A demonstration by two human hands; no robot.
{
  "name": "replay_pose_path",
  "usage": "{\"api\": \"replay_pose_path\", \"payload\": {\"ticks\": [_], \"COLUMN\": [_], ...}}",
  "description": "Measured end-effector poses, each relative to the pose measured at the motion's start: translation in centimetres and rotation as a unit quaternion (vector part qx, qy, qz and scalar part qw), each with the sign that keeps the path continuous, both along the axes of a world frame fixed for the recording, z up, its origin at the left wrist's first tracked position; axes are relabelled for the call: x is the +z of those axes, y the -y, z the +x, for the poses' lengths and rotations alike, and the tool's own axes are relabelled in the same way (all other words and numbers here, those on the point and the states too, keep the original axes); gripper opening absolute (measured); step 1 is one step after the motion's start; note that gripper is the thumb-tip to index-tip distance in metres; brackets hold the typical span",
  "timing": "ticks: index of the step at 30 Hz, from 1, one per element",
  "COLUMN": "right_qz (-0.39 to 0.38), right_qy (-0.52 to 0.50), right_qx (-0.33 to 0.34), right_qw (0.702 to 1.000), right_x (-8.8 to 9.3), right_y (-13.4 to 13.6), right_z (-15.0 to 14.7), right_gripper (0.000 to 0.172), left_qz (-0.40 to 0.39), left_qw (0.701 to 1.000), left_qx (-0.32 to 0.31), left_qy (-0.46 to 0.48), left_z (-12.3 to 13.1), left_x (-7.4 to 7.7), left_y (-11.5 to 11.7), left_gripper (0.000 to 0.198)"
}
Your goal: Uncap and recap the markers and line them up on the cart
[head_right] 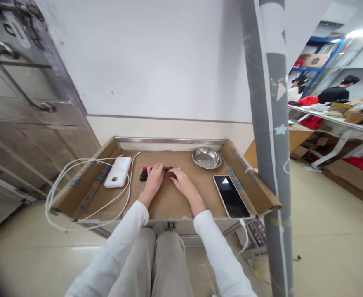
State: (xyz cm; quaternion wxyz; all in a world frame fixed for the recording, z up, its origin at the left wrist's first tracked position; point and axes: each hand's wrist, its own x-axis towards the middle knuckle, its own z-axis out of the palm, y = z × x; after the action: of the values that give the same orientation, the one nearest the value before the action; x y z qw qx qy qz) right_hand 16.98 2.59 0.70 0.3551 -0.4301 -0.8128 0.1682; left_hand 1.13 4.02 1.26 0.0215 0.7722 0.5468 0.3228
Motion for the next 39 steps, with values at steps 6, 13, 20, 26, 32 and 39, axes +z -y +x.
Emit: {"api": "replay_pose_path", "payload": {"ticks": [6, 13, 20, 26, 32, 39], "right_qz": [0.027, 0.042, 0.067, 0.074, 0.073, 0.055], "right_qy": [0.096, 0.12, 0.116, 0.132, 0.114, 0.003], "right_qx": [-0.129, -0.148, -0.201, -0.195, -0.189, -0.172], "right_qw": [0.987, 0.981, 0.97, 0.969, 0.973, 0.984], "right_x": [-0.3, -0.9, -0.7, -0.7, -1.1, -1.0], "right_y": [0.5, -0.2, -1.2, -0.4, -0.4, -0.1], "right_z": [2.0, 1.9, 1.4, 1.2, 1.1, 1.3], "right_gripper": [0.016, 0.018, 0.016, 0.017, 0.023, 0.025], "left_qz": [-0.003, -0.008, -0.005, 0.021, 0.005, -0.023], "left_qw": [0.999, 0.993, 0.992, 0.994, 0.975, 0.975], "left_qx": [-0.032, -0.019, 0.062, 0.091, 0.22, 0.211], "left_qy": [-0.035, -0.118, -0.106, -0.061, -0.012, -0.058], "left_z": [0.5, 1.4, 1.7, 0.7, -2.0, -3.7], "left_x": [0.0, -0.1, -0.3, 0.5, 0.9, 0.4], "left_y": [1.1, 2.0, 0.4, 2.0, 5.9, 6.6], "left_gripper": [0.026, 0.019, 0.019, 0.02, 0.022, 0.025]}}
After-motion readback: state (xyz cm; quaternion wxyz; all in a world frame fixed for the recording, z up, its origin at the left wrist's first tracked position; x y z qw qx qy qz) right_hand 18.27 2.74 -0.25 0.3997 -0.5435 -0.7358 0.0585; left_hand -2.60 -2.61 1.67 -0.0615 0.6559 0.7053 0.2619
